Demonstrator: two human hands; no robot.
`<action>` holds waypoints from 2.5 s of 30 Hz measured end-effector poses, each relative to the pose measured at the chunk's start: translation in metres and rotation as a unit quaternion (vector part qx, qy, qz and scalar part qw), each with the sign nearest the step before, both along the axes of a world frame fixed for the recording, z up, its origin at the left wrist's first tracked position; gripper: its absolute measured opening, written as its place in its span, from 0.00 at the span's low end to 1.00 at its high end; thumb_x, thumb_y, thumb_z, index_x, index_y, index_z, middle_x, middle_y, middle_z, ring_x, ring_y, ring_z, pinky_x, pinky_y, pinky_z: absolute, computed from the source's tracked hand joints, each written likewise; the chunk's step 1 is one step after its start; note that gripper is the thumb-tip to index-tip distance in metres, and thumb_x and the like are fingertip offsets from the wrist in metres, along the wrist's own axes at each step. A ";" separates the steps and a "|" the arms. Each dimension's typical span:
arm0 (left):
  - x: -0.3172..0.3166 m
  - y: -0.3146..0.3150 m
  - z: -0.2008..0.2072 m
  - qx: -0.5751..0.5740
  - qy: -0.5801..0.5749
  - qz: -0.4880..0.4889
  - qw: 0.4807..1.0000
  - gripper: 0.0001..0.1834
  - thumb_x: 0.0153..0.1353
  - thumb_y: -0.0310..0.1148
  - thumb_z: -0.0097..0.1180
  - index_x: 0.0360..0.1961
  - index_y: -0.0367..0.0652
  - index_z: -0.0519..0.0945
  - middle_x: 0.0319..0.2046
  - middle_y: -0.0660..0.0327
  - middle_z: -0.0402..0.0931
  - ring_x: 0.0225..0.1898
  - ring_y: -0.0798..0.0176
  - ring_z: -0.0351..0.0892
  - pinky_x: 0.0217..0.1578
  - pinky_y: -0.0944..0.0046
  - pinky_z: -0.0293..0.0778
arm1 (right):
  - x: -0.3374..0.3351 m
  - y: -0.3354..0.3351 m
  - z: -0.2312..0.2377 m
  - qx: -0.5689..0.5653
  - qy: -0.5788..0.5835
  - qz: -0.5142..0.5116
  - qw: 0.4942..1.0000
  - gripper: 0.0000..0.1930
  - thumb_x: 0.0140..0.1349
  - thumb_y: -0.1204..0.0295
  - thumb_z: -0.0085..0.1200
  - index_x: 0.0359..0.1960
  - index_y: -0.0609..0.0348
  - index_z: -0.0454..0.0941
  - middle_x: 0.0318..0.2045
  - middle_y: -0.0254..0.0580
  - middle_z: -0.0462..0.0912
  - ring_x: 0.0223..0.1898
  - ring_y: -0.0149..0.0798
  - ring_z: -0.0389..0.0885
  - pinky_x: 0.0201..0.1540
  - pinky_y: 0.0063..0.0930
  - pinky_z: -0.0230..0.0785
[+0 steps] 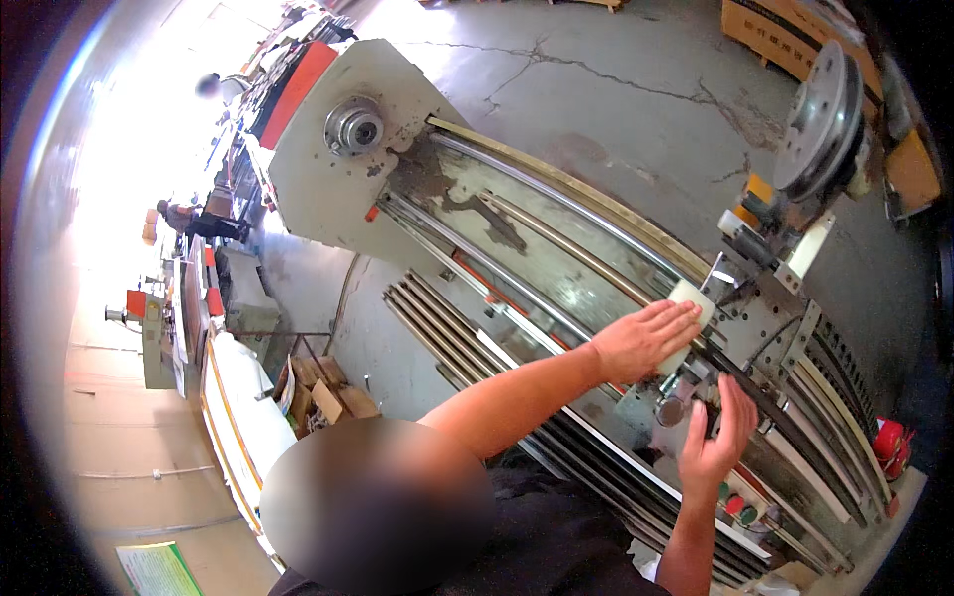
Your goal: The person places a long metal rod onto a fabrication machine, slides it into position between rollers, and wraps adhesive tape around the rod and rollers.
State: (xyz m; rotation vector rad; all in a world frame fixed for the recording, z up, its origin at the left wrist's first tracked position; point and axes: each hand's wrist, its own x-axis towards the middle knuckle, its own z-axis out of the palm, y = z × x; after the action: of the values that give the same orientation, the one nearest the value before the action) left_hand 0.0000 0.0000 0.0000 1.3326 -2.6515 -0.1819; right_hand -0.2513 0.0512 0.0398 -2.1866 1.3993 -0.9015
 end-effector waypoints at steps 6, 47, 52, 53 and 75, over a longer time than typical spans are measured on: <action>0.063 0.029 -0.011 -0.044 0.077 -0.029 0.996 0.45 0.62 0.40 0.58 0.79 0.33 0.63 0.82 0.45 0.57 0.84 0.47 0.55 0.83 0.48 0.50 | 0.115 0.125 0.034 0.100 0.099 -0.070 0.988 0.24 0.76 0.63 0.59 0.68 0.65 0.78 0.65 0.53 0.83 0.67 0.59 0.78 0.75 0.58 0.59; 0.490 -0.047 0.035 0.011 -0.008 0.161 0.987 0.57 0.42 0.26 0.82 0.75 0.41 0.65 0.74 0.50 0.68 0.76 0.42 0.66 0.79 0.40 0.58 | -0.139 -0.049 -0.035 0.270 0.285 -0.354 0.849 0.41 0.83 0.39 0.28 0.82 0.60 0.61 0.82 0.55 0.61 0.84 0.54 0.53 0.87 0.47 0.36; 0.543 -0.074 0.024 0.078 -0.085 0.197 0.974 0.30 0.47 0.33 0.79 0.54 0.45 0.83 0.53 0.52 0.84 0.59 0.43 0.81 0.64 0.43 0.72 | -0.150 -0.051 -0.058 0.188 0.284 -0.346 0.874 0.39 0.84 0.41 0.31 0.83 0.58 0.61 0.84 0.52 0.59 0.85 0.56 0.51 0.86 0.45 0.36; 0.550 -0.077 0.023 0.118 -0.104 0.203 0.966 0.24 0.49 0.34 0.78 0.49 0.46 0.86 0.47 0.52 0.87 0.55 0.43 0.83 0.61 0.43 0.74 | -0.141 -0.052 -0.058 0.187 0.280 -0.336 0.879 0.38 0.85 0.42 0.32 0.83 0.58 0.61 0.83 0.52 0.59 0.85 0.55 0.53 0.86 0.45 0.37; 0.604 -0.091 0.025 0.138 -0.181 0.221 0.948 0.15 0.53 0.45 0.74 0.34 0.47 0.89 0.34 0.51 0.88 0.42 0.41 0.88 0.51 0.42 0.78 | -0.028 -0.034 -0.041 0.095 0.308 -0.234 0.917 0.32 0.86 0.49 0.32 0.77 0.58 0.71 0.77 0.52 0.71 0.80 0.55 0.63 0.84 0.52 0.44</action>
State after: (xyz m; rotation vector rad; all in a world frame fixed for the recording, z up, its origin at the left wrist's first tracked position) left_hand 0.6041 -0.0914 0.0249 2.2051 -2.5745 -0.2778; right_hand -0.2791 0.0168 -0.0012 -2.1022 2.2629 -0.1632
